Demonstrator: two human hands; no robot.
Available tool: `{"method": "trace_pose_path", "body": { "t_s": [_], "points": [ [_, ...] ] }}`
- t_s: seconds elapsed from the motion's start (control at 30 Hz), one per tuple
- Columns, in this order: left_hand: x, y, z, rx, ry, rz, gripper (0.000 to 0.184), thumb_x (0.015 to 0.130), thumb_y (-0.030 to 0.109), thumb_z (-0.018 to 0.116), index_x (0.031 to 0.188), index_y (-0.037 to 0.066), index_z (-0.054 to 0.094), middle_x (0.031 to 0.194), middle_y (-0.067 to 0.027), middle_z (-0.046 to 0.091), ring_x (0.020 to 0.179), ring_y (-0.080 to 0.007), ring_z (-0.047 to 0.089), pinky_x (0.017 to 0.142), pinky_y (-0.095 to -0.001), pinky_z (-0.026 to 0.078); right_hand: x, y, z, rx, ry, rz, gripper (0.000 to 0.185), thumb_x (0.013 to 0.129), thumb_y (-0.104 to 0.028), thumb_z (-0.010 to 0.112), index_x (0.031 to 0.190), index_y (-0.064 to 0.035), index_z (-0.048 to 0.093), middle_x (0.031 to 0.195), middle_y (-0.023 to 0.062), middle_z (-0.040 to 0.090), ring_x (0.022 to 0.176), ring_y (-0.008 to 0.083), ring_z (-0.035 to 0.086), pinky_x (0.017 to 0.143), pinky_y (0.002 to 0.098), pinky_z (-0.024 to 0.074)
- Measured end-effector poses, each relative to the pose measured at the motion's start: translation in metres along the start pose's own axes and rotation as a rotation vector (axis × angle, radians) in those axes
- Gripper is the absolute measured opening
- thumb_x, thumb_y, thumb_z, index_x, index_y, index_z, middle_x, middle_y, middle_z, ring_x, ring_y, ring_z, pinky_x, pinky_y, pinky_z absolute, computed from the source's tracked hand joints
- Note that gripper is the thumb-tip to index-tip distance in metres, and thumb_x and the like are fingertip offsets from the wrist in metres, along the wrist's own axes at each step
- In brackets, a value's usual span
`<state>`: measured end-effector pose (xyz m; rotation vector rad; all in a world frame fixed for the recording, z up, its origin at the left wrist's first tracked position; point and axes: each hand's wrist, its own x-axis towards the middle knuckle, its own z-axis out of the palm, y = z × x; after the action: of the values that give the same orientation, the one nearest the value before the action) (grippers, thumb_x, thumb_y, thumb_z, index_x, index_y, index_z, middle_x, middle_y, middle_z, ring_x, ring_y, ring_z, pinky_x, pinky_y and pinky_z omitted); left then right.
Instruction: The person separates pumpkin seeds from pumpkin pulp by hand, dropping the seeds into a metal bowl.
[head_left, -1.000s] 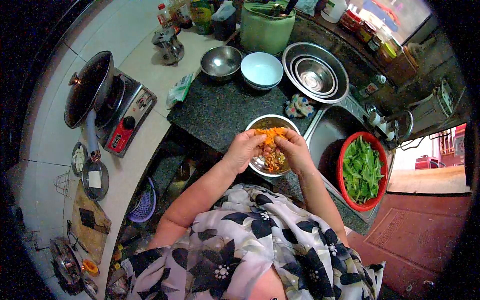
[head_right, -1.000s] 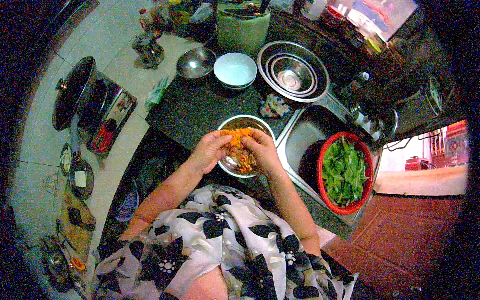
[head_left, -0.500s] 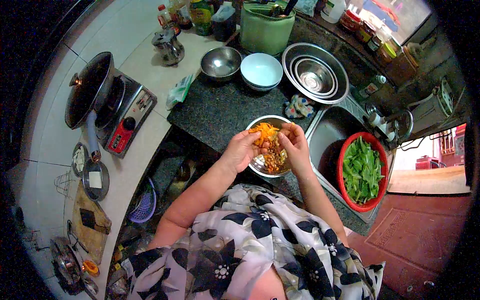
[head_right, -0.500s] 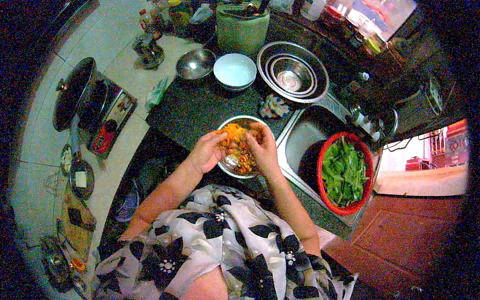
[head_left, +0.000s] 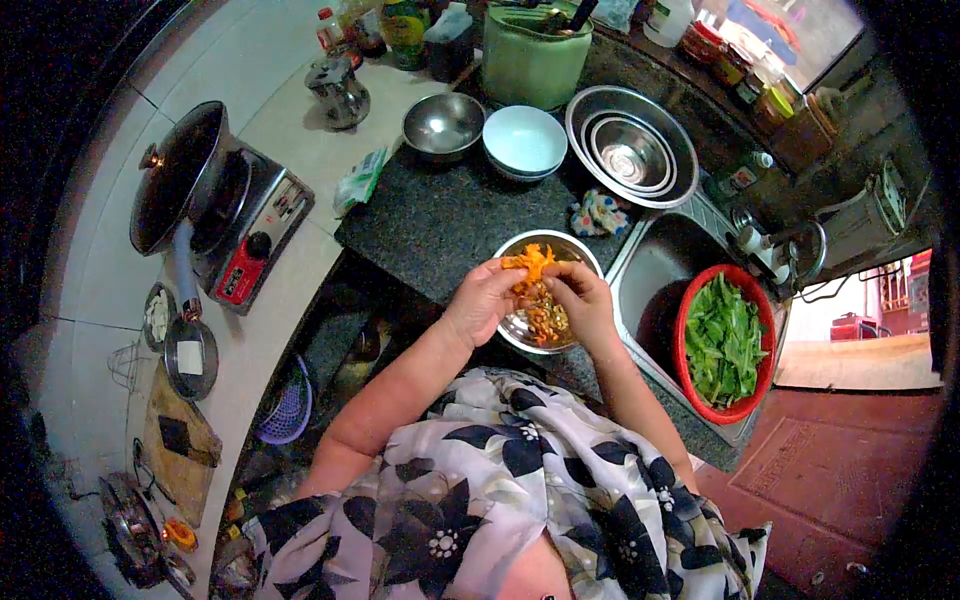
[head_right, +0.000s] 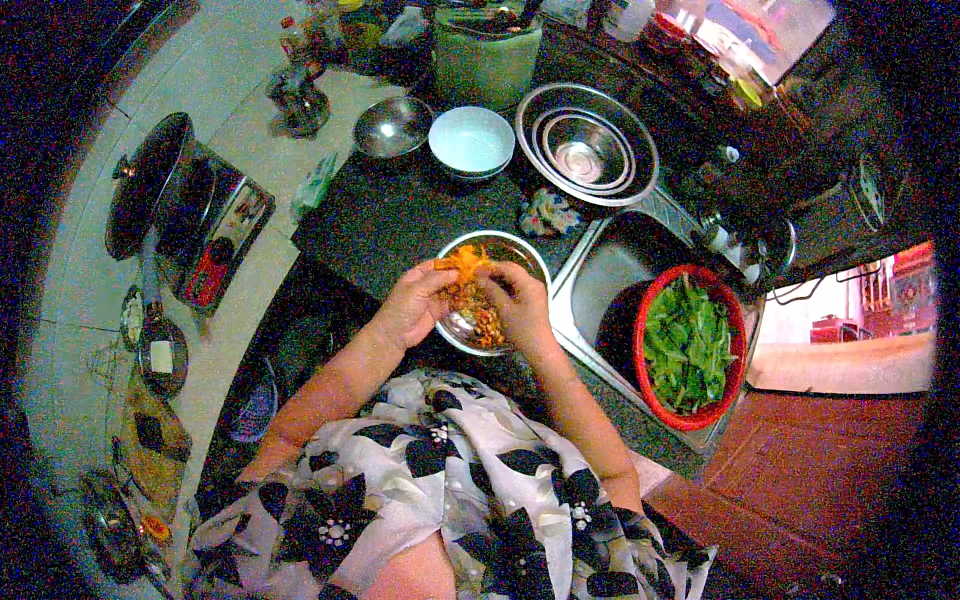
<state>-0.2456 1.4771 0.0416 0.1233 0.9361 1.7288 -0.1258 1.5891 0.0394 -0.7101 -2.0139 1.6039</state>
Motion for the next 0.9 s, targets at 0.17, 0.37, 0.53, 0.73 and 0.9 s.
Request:
{"method": "trace_pose_path", "body": {
  "t_s": [0.17, 0.37, 0.53, 0.73, 0.9],
  "points": [
    [-0.002, 0.001, 0.004, 0.225, 0.003, 0.060, 0.021, 0.081, 0.003, 0.053, 0.102, -0.001, 0.053, 0.095, -0.0081, 0.059, 0.077, -0.0130, 0.059, 0.063, -0.0239, 0.049, 0.004, -0.004, 0.003, 0.659, 0.049, 0.279, 0.019, 0.081, -0.009, 0.058, 0.098, -0.0011, 0.059, 0.091, 0.0048, 0.060, 0.082, 0.0126, 0.055, 0.076, 0.0241, 0.0446],
    [-0.003, -0.002, 0.009, 0.344, -0.007, 0.111, 0.024, 0.080, -0.001, 0.050, 0.104, -0.004, 0.050, 0.097, -0.0107, 0.059, 0.078, -0.0149, 0.060, 0.067, -0.0251, 0.052, 0.001, 0.002, -0.002, 0.438, -0.027, 0.189, 0.021, 0.082, -0.006, 0.054, 0.102, -0.0006, 0.056, 0.094, 0.0067, 0.059, 0.083, 0.0139, 0.056, 0.074, 0.0247, 0.0455],
    [-0.005, 0.006, 0.010, 0.057, -0.078, 0.015, 0.028, 0.082, -0.001, 0.043, 0.109, -0.005, 0.044, 0.106, -0.0170, 0.054, 0.088, -0.0235, 0.059, 0.075, -0.0325, 0.052, 0.001, 0.003, -0.006, 0.822, 0.014, 0.383, 0.022, 0.083, -0.002, 0.051, 0.105, -0.0010, 0.053, 0.095, 0.0091, 0.058, 0.080, 0.0149, 0.056, 0.071, 0.0258, 0.0474],
    [-0.006, 0.019, 0.009, -0.283, -0.242, -0.170, 0.036, 0.080, -0.004, 0.037, 0.115, -0.008, 0.037, 0.110, -0.0223, 0.049, 0.094, -0.0322, 0.057, 0.082, -0.0384, 0.050, -0.006, 0.003, -0.010, 0.946, 0.046, 0.376, 0.027, 0.083, -0.003, 0.046, 0.110, 0.0022, 0.048, 0.101, 0.0142, 0.056, 0.085, 0.0212, 0.058, 0.076, 0.0318, 0.0494],
    [-0.004, 0.013, 0.008, -0.101, -0.171, -0.119, 0.039, 0.078, -0.007, 0.039, 0.117, -0.009, 0.036, 0.112, -0.0235, 0.047, 0.095, -0.0324, 0.056, 0.083, -0.0375, 0.050, -0.013, 0.004, -0.014, 0.939, 0.088, 0.322, 0.029, 0.083, -0.003, 0.045, 0.111, 0.0026, 0.047, 0.104, 0.0148, 0.056, 0.088, 0.0232, 0.058, 0.079, 0.0337, 0.0491]
  ]
}}
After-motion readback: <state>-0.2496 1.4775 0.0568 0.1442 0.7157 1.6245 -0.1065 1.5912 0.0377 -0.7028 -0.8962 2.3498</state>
